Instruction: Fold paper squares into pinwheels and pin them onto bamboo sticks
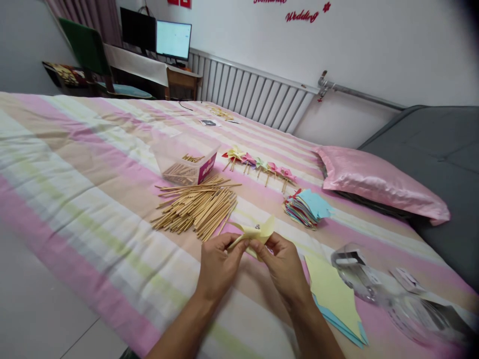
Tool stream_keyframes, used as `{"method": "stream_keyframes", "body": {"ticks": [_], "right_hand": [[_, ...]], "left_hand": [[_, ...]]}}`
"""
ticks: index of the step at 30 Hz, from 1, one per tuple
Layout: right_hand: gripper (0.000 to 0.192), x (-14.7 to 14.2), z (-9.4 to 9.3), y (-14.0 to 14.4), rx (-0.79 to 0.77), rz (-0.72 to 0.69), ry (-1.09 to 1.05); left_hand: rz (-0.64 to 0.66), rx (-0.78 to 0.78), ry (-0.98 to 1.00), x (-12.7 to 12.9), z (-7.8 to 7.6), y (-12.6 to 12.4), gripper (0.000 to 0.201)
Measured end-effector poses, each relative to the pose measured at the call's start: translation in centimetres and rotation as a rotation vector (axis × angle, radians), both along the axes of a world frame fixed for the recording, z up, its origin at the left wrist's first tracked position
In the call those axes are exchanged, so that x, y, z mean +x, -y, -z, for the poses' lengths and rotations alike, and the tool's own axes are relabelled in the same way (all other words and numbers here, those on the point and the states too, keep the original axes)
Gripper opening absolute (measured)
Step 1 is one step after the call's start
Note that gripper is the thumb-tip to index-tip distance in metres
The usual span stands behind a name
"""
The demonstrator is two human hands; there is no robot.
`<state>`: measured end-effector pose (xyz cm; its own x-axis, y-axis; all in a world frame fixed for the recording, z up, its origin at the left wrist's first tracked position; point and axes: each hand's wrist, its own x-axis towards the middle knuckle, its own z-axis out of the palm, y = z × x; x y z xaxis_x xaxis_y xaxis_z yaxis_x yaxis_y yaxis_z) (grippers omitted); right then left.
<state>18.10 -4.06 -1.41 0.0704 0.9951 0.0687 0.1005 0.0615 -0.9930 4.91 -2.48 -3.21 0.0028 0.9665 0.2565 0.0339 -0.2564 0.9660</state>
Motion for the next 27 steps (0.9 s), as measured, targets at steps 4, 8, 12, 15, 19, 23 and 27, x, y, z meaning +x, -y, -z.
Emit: {"method": "stream_keyframes", "body": {"ticks": [4,8,12,15,19,23,27], "right_hand": [[0.024,-0.14,-0.01,-0.11,0.019,-0.022,-0.017],[0.024,-0.25,-0.17,-0.13,0.036,-0.051,-0.039],[0.025,-0.22,-0.11,-0.16,0.031,-0.057,-0.056],[0.025,-0.11,0.0,-0.23,0.011,-0.069,-0.083],[0.025,0.03,0.1,-0.28,-0.005,-0.087,-0.116],[0.025,0.0,0.1,-0.24,-0.007,-0.105,-0.149],[0.024,0.03,0.05,-0.14,-0.021,-0.106,-0.132]], "left_hand": [[-0.025,0.04,-0.042,0.0,0.17,0.21,0.016],[-0.044,0.049,-0.068,0.14,0.22,0.35,0.018],[-0.053,0.034,-0.078,0.27,0.35,0.45,0.021],[-0.037,0.001,-0.048,0.34,0.42,0.48,0.021],[-0.011,-0.047,0.018,0.43,0.17,0.42,0.02],[0.004,-0.056,0.04,0.5,-0.18,0.48,0.021],[-0.032,-0.01,-0.021,0.54,-0.13,0.71,0.021]]}}
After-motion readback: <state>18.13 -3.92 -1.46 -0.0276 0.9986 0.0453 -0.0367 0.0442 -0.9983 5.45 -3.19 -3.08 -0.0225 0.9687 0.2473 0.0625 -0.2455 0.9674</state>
